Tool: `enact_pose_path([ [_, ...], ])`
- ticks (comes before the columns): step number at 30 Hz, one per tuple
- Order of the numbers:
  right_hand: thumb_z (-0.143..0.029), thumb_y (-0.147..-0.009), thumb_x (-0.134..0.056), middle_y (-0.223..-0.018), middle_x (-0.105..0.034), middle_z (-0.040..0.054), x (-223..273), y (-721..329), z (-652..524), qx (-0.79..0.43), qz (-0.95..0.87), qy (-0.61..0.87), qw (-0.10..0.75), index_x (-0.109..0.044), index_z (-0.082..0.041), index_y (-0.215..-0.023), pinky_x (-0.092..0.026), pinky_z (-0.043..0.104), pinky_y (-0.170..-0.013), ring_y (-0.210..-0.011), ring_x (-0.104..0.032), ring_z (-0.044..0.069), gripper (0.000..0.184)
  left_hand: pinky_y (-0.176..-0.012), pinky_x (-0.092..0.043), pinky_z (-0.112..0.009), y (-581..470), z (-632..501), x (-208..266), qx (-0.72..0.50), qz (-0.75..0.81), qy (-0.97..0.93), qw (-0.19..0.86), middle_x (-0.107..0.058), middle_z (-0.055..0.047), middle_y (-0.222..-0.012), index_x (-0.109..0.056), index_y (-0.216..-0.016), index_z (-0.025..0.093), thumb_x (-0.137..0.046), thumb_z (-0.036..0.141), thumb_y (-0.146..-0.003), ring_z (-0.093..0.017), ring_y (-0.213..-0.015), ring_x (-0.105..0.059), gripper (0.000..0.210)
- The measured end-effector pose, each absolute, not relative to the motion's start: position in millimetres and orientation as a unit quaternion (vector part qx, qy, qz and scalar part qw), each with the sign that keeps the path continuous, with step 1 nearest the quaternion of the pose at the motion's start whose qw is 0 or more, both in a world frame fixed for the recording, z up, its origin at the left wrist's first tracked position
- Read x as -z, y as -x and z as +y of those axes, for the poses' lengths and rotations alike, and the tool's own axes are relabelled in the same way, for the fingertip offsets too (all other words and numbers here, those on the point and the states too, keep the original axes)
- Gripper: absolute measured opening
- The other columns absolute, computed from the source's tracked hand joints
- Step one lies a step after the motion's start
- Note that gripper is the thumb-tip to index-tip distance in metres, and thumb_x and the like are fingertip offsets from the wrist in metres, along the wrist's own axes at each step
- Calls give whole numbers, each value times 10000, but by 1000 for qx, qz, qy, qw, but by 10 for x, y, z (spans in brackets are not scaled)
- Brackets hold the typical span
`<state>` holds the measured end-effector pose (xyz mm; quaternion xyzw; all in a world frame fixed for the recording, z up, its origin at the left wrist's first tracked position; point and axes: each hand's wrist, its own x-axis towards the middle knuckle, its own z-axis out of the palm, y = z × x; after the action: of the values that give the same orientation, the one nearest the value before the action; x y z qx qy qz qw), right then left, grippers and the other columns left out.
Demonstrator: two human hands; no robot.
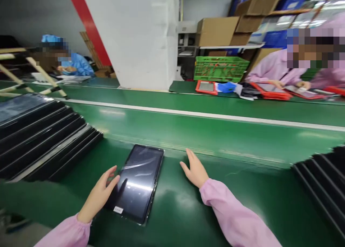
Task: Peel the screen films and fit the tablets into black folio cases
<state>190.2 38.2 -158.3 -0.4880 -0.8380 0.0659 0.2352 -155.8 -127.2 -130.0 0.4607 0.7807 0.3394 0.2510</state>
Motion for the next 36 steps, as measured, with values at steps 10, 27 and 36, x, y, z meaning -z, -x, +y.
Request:
enact_pose_path([
  [10,-440,-889,-551,-1421,-528,200,1756,-1034,694,-227,-773,476,352,-421,-126,-1452,-437,496,-1087,-1296,-536,305,657,-1120,-351,-527,773,-1303,1558,-390,746,-465,274,-553,-156,-1294,-414,-1367,142,-502,350,-879,-290,-1285,-486,538],
  [27,-376,-862,-644,-1018,-724,91,1503,-2103,717,-116,-724,534,420,-752,-251,-883,-451,529,-990,-1029,-638,295,166,-881,-451,-408,682,-253,1180,-133,614,-690,360,-611,-41,-966,-407,-1463,202,-465,416,-921,-220,-865,-583,586],
  [36,-454,-940,-566,-939,-761,83,1490,-2217,730,-361,-678,486,418,-578,-256,-845,-519,507,-942,-1099,-666,291,221,-923,-427,-498,627,-418,1174,-102,577,-696,415,-576,-94,-1085,-135,-1563,219,-601,330,-795,-291,-1004,-524,905],
])
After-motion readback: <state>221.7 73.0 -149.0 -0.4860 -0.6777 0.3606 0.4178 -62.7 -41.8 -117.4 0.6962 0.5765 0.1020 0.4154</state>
